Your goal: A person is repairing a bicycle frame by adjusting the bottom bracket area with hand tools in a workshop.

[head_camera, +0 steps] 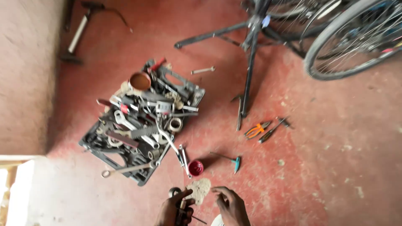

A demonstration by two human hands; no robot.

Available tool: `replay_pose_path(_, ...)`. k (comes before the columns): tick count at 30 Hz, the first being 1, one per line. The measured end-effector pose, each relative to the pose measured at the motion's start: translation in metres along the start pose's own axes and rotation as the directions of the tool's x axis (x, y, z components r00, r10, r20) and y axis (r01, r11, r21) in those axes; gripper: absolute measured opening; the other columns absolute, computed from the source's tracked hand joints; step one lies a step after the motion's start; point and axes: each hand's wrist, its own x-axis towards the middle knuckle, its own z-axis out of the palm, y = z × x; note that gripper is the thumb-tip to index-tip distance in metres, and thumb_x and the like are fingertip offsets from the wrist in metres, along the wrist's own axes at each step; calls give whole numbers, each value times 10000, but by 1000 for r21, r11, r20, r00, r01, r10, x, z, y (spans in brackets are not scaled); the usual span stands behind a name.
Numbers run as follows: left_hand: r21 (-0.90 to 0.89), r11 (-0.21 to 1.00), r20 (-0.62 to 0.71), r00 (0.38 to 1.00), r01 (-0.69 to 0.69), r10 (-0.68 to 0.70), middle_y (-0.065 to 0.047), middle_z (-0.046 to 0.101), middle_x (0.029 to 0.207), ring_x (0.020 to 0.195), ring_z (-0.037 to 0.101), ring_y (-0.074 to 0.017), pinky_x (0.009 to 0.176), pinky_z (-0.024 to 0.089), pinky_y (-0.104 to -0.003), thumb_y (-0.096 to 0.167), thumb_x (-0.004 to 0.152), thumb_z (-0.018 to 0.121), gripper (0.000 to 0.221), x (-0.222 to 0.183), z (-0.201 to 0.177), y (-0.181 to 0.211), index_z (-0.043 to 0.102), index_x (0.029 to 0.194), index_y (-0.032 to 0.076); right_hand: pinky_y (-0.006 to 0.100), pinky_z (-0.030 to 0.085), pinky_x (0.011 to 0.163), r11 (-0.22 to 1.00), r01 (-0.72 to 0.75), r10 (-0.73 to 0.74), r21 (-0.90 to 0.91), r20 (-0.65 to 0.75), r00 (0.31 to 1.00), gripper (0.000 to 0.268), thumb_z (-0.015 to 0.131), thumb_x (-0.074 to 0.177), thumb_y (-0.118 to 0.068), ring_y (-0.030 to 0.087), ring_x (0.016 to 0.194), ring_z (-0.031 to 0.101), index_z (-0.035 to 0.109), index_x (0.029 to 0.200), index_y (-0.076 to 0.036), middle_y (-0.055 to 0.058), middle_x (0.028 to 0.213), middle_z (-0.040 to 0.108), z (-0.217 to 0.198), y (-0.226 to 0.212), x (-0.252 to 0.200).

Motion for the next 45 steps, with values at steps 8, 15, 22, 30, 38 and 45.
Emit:
replay_pose_path(8, 129, 986, -63, 992, -102, 111, -129, 552, 724, 497, 431, -180, 418, 280, -253, 230, 898, 545, 222, 109, -27, 5, 540, 1021, 45, 272, 448, 506, 936, -51, 148, -349, 257, 955, 549, 555, 862, -140, 139, 568, 522, 408, 1380, -245, 98, 889, 653, 102, 90, 91)
replay_pose_path(15, 175, 970, 100, 983, -169, 153, -66, 459, 576, 463, 421, -144, 417, 258, -244, 486, 867, 516, 405, 156, -35, 24, 480, 1033, 118, 307, 459, 493, 969, -170, 221, -182, 311, 924, 687, 517, 812, -63, 170, 520, 567, 314, 1440, -255, 112, 694, 631, 163, 147, 133)
replay_pose_path(22, 202, 970, 116, 987, -136, 114, -98, 500, 576, 458, 450, -165, 403, 277, -246, 414, 908, 500, 358, 171, -32, 39, 506, 990, 65, 295, 385, 375, 385, -590, 478, 709, 394, 785, 396, 589, 867, -246, 199, 524, 451, 577, 1139, 41, 180, 904, 577, 195, 181, 167)
replay_pose_path(30, 216, 969, 82, 991, -119, 103, -136, 533, 635, 446, 405, -148, 378, 241, -230, 470, 891, 511, 405, 166, -27, 46, 470, 1010, 85, 230, 260, 398, 759, -496, 362, 422, 361, 860, 481, 473, 758, -17, 102, 479, 369, 597, 1214, -107, 54, 634, 514, 182, 149, 160)
replay_pose_path(38, 242, 960, -2, 990, -139, 143, -102, 458, 618, 479, 414, -181, 425, 260, -280, 449, 905, 508, 380, 150, -23, 46, 458, 1013, 88, 248, 277, 365, 410, -615, 490, 673, 407, 771, 129, 539, 868, -56, 117, 439, 379, 581, 989, -65, 44, 593, 506, 152, 136, 152)
replay_pose_path(45, 167, 984, -30, 997, -63, 69, -150, 491, 590, 393, 405, -222, 335, 193, -271, 265, 877, 585, 185, 142, -6, 36, 524, 933, 100, 296, 279, 466, 285, -517, 460, 807, 358, 812, 283, 531, 850, -71, 155, 525, 380, 612, 1122, -64, 141, 778, 585, 92, 98, 115)
